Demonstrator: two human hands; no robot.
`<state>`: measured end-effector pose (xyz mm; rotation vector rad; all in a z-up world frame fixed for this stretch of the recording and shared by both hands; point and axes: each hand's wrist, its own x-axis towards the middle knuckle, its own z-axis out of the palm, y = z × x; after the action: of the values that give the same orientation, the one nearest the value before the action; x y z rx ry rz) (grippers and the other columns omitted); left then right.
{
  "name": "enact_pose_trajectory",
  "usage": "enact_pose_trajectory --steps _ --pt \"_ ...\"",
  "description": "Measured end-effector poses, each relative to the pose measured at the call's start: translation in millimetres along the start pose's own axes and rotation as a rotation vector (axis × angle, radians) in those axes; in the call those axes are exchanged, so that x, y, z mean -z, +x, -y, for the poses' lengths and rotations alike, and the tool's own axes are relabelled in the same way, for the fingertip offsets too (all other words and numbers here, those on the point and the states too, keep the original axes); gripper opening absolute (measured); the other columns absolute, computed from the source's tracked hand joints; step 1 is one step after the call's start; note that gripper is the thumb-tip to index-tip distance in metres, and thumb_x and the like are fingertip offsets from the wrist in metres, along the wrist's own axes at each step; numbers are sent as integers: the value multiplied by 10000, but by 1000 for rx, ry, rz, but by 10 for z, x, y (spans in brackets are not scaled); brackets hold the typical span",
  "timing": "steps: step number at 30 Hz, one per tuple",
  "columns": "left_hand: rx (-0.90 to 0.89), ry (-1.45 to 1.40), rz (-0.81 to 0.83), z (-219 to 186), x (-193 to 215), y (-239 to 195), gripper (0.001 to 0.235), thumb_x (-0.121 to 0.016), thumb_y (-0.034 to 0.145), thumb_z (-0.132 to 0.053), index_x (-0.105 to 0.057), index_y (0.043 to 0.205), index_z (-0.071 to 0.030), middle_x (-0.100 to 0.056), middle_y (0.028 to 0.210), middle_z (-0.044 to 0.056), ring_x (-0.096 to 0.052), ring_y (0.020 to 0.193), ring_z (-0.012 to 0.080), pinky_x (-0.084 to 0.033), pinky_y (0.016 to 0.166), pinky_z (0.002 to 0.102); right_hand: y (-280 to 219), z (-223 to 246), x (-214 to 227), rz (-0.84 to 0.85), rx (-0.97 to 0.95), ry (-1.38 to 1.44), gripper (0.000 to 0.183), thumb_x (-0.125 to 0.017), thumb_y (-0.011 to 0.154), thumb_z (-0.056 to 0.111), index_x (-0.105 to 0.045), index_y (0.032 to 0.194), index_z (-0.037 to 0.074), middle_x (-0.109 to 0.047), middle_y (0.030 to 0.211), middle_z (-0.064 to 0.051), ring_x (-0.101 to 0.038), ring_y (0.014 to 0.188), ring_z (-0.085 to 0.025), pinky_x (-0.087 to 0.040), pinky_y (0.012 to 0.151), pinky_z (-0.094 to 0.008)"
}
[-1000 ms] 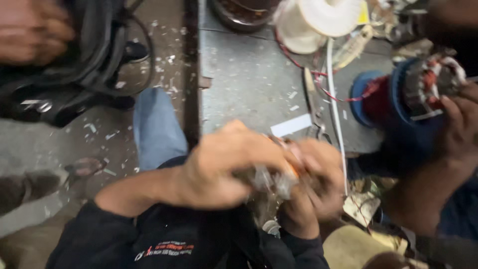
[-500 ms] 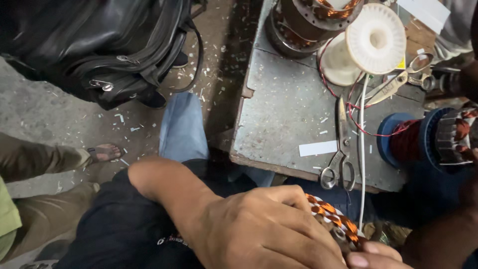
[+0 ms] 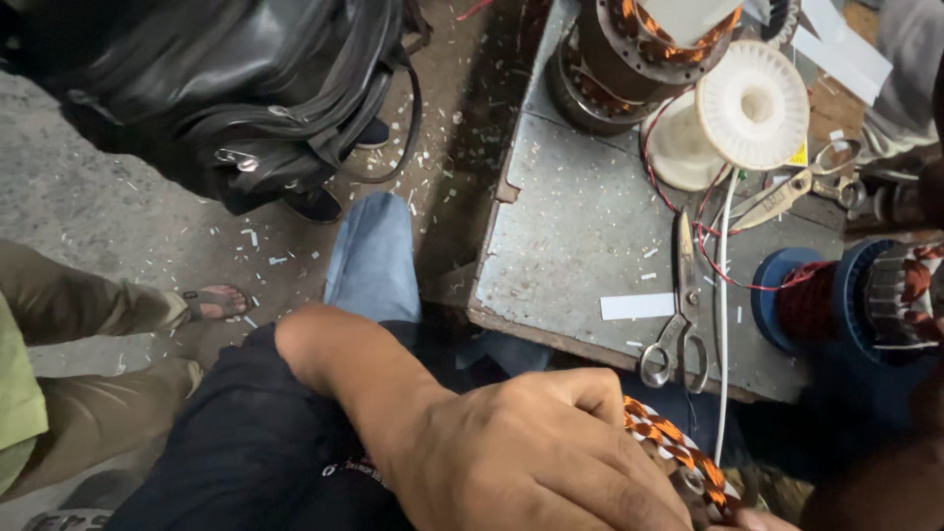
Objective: The person cuts small pieces of white insulating tape using scissors and inserts them into the slots of a copper-wound motor stator. The person repeats this process for multiple slots while seated on the floor in a workshop.
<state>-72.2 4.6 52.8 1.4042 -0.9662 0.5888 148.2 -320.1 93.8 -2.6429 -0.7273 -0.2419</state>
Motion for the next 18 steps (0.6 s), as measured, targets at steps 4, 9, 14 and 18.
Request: enact_pose_trajectory --steps 4,9,14,18 --pt "-41 9 -18 32 -11 -6 231 -447 1187 -158 -611 1227 -1 -686 1305 87 -701 1153 204 -475 815 297 -1 -18 -18 2 -14 -9 188 -610 961 262 -551 883 102 -631 859 -65 -651 764 -223 -511 846 -414" --pt "-36 -9 -19 56 -18 -8 229 -432 1209 -170 -595 1255 -16 -677 1328 84 -687 1191 208 -482 851 286 -29 -66 -2 -12 -27 -20 210 -610 957 282 -538 858 111 -620 835 -56 -636 735 -221 -499 810 -408" --pt "36 10 -85 23 -82 -31 251 -466 1188 -186 -646 1232 -17 -710 1258 63 -713 1127 188 -505 841 284 -61 -99 -74 -30 -37 -32 234 -611 952 302 -525 833 120 -610 811 -47 -621 706 -219 -487 774 -402" --pt "98 13 -113 -1 -96 -33 261 -474 1197 -194 -673 1240 -31 -727 1239 39 -725 1094 151 -512 832 264 -136 -90 -56 -62 -42 -51 253 -611 949 318 -515 814 128 -601 792 -39 -609 683 -217 -477 745 -398"
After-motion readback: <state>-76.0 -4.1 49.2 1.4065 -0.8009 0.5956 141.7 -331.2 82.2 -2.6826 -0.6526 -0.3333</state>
